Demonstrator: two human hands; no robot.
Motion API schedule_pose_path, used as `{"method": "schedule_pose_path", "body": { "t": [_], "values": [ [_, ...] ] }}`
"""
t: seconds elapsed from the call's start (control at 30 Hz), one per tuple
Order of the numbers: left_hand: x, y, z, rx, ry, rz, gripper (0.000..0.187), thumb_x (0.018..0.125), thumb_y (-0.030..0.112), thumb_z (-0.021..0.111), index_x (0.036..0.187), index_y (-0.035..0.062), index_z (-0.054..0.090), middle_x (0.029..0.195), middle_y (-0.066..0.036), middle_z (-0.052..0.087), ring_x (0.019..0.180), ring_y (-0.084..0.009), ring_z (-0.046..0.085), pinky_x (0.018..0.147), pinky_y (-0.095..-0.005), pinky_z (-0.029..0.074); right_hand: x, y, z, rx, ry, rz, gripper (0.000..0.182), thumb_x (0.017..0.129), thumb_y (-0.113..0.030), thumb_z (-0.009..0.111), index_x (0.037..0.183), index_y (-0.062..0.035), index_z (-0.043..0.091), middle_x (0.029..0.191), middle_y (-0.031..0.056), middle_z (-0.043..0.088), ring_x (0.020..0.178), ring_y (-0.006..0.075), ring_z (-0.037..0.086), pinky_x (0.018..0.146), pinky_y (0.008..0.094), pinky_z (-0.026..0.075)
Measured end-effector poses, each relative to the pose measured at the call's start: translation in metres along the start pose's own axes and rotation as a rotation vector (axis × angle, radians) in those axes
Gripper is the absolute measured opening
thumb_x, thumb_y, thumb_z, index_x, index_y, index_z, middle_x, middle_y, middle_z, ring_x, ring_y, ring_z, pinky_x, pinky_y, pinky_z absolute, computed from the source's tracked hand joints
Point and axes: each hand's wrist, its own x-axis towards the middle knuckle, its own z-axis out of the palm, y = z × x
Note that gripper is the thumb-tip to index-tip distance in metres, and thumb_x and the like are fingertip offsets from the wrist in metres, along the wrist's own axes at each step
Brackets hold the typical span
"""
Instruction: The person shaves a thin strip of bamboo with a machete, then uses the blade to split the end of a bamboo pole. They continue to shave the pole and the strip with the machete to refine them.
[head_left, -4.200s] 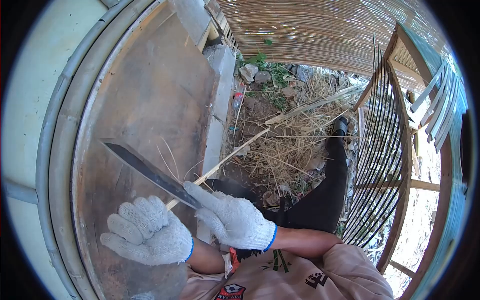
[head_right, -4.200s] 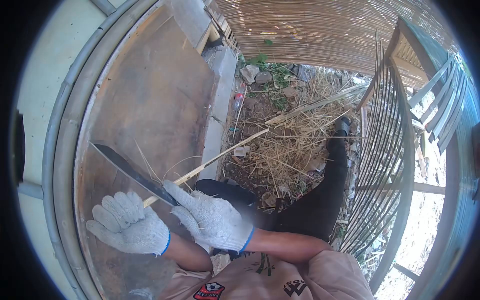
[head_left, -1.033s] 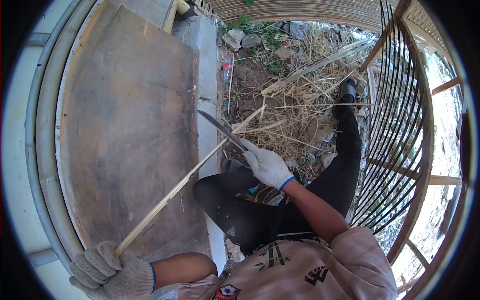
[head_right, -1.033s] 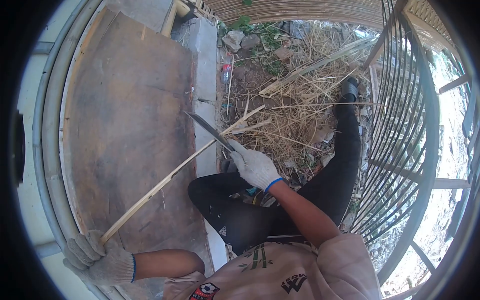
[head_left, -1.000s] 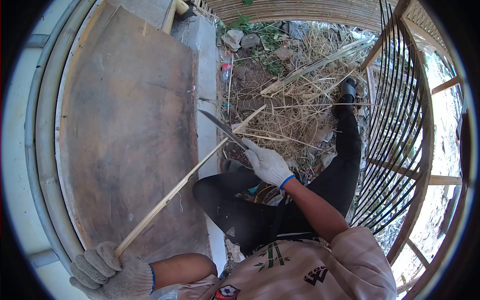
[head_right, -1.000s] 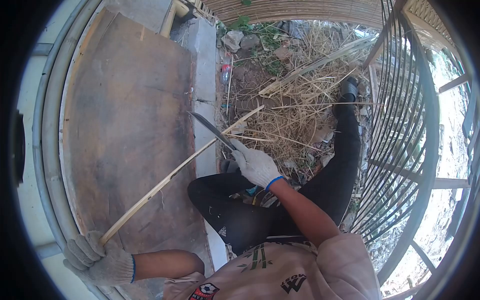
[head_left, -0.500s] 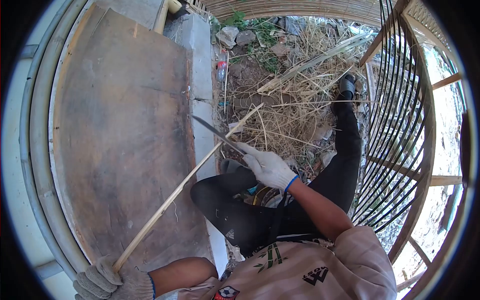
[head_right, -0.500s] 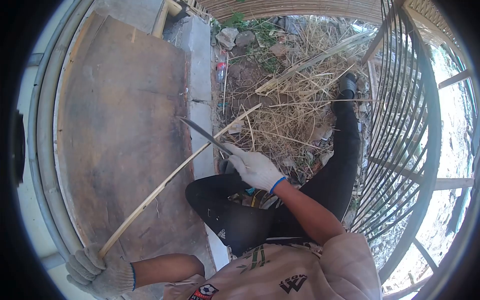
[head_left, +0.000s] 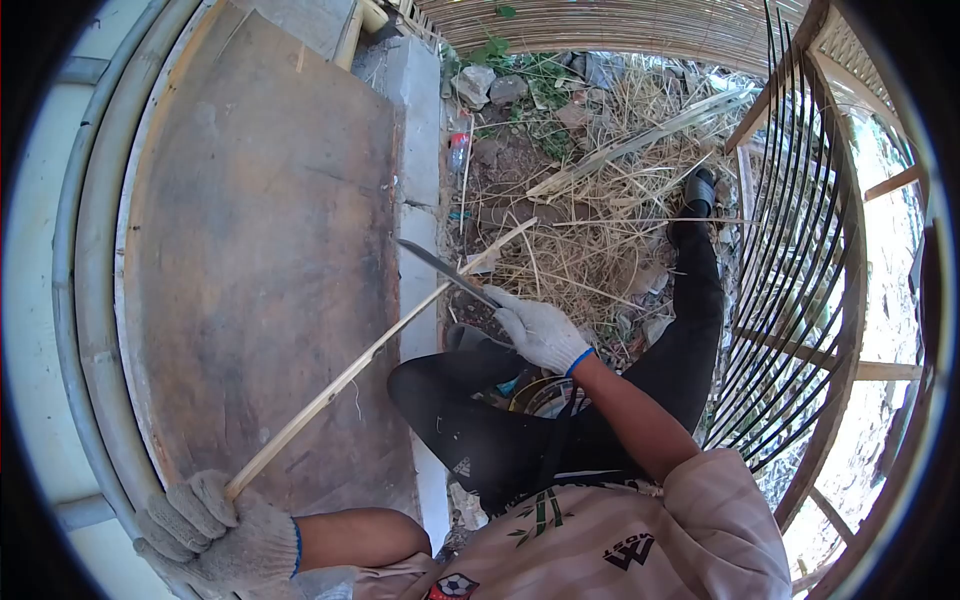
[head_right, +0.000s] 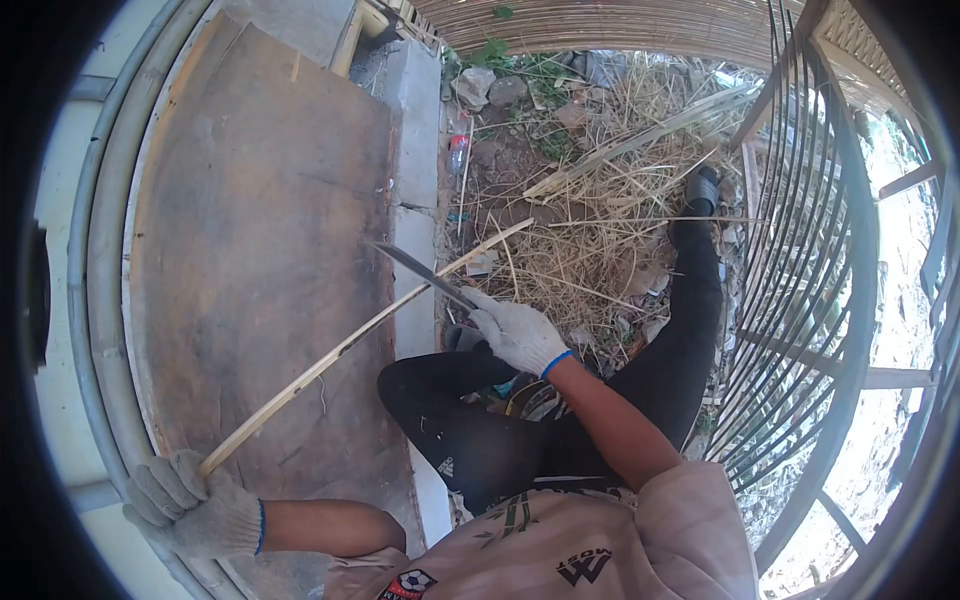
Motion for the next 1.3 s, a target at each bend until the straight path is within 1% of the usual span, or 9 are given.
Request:
{"method": "schedule_pose_path", "body": {
  "t": [0.33, 0.43, 0.5, 0.57, 0.6, 0.83, 1.1, 1.23, 1.3],
  "values": [
    [0.001, -0.007, -0.005, -0.133, 0.063, 0.023, 0.046, 0.112, 0.030, 0.044, 0.069, 0.0192, 0.031, 0.062, 0.004, 0.024, 0.050, -0.0112, 0.019, 0.047, -0.0298, 0.020, -0.028, 0.103, -0.005, -0.018, -0.006, 0.491, 0.053, 0.110, -0.047, 0.038, 0.153, -0.0189, 0.053, 0.123, 0.0301, 0.070, 0.118, 0.0479, 0.065, 0.103, 0.0532, 0.051],
    [0.000, -0.010, -0.008, -0.156, 0.001, 0.014, 0.045, 0.113, 0.034, 0.045, 0.072, 0.0188, 0.032, 0.065, 0.003, 0.023, 0.055, -0.0126, 0.021, 0.050, -0.0310, 0.020, -0.031, 0.156, 0.030, -0.047, 0.124, 0.244, 0.055, 0.111, -0.044, 0.040, 0.154, -0.0120, 0.052, 0.135, 0.0294, 0.066, 0.127, 0.0423, 0.064, 0.110, 0.0460, 0.048],
    [0.004, -0.013, 0.002, -0.192, -0.070, 0.002, 0.045, 0.113, 0.037, 0.045, 0.074, 0.0185, 0.032, 0.067, 0.002, 0.025, 0.058, -0.0134, 0.023, 0.052, -0.0314, 0.021, -0.044, 0.111, 0.019, -0.005, 0.107, 0.272, 0.055, 0.112, -0.043, 0.039, 0.154, -0.0105, 0.053, 0.144, 0.0271, 0.062, 0.135, 0.0403, 0.059, 0.116, 0.0427, 0.043],
    [0.001, -0.021, 0.028, 0.115, 0.505, 0.153, 0.045, 0.112, 0.042, 0.048, 0.076, 0.0171, 0.034, 0.071, 0.000, 0.028, 0.064, -0.0157, 0.026, 0.056, -0.0333, 0.022, -0.057, 0.040, 0.000, 0.118, 0.129, 0.286, 0.060, 0.111, -0.046, 0.039, 0.150, -0.0040, 0.054, 0.140, 0.0264, 0.064, 0.132, 0.0429, 0.060, 0.112, 0.0435, 0.047],
    [-0.005, -0.016, -0.001, 0.112, 0.201, 0.105, 0.045, 0.113, 0.045, 0.045, 0.080, 0.0145, 0.038, 0.077, -0.002, 0.034, 0.069, -0.0180, 0.031, 0.060, -0.0355, 0.026, -0.057, 0.025, 0.002, 0.100, 0.104, 0.290, 0.059, 0.110, -0.046, 0.043, 0.151, -0.0050, 0.053, 0.125, 0.0282, 0.070, 0.120, 0.0446, 0.067, 0.103, 0.0460, 0.052],
    [-0.019, -0.029, -0.040, 0.589, 0.118, 0.369, 0.045, 0.115, 0.047, 0.039, 0.096, 0.0100, 0.055, 0.088, -0.006, 0.050, 0.078, -0.0219, 0.049, 0.077, -0.0395, 0.045, -0.086, -0.155, -0.002, 0.265, 0.114, -0.207, 0.057, 0.108, -0.033, 0.051, 0.160, -0.0083, 0.041, 0.108, 0.0265, 0.072, 0.091, 0.0445, 0.072, 0.082, 0.0508, 0.055],
    [-0.043, -0.041, -0.023, 0.599, 0.625, 0.332, 0.054, 0.117, 0.045, 0.029, 0.147, 0.0062, 0.050, 0.142, -0.019, 0.054, 0.132, -0.0286, 0.053, 0.117, -0.0468, 0.044, -0.096, -0.228, 0.021, 0.165, -0.003, -0.433, 0.065, 0.105, -0.034, 0.059, 0.162, -0.0128, 0.038, 0.094, 0.0250, 0.069, 0.078, 0.0428, 0.071, 0.068, 0.0511, 0.057],
    [-0.041, -0.032, 0.004, 0.735, 0.563, 0.333, 0.048, 0.117, 0.041, 0.030, 0.122, 0.0009, 0.057, 0.116, -0.016, 0.062, 0.100, -0.0251, 0.063, 0.094, -0.0395, 0.056, -0.094, -0.233, 0.021, 0.189, -0.124, -0.477, 0.074, 0.101, -0.033, 0.063, 0.165, -0.0115, 0.032, 0.098, 0.0208, 0.067, 0.081, 0.0418, 0.070, 0.069, 0.0486, 0.056],
    [-0.043, -0.030, 0.011, 0.661, 0.705, 0.196, 0.058, 0.116, 0.044, 0.029, 0.163, 0.0101, 0.036, 0.157, -0.021, 0.046, 0.144, -0.0328, 0.048, 0.126, -0.0524, 0.034, -0.094, -0.237, 0.015, 0.181, -0.131, -0.456, 0.071, 0.102, -0.035, 0.060, 0.165, -0.0154, 0.034, 0.098, 0.0241, 0.068, 0.081, 0.0423, 0.071, 0.068, 0.0500, 0.057]
  ]
}}
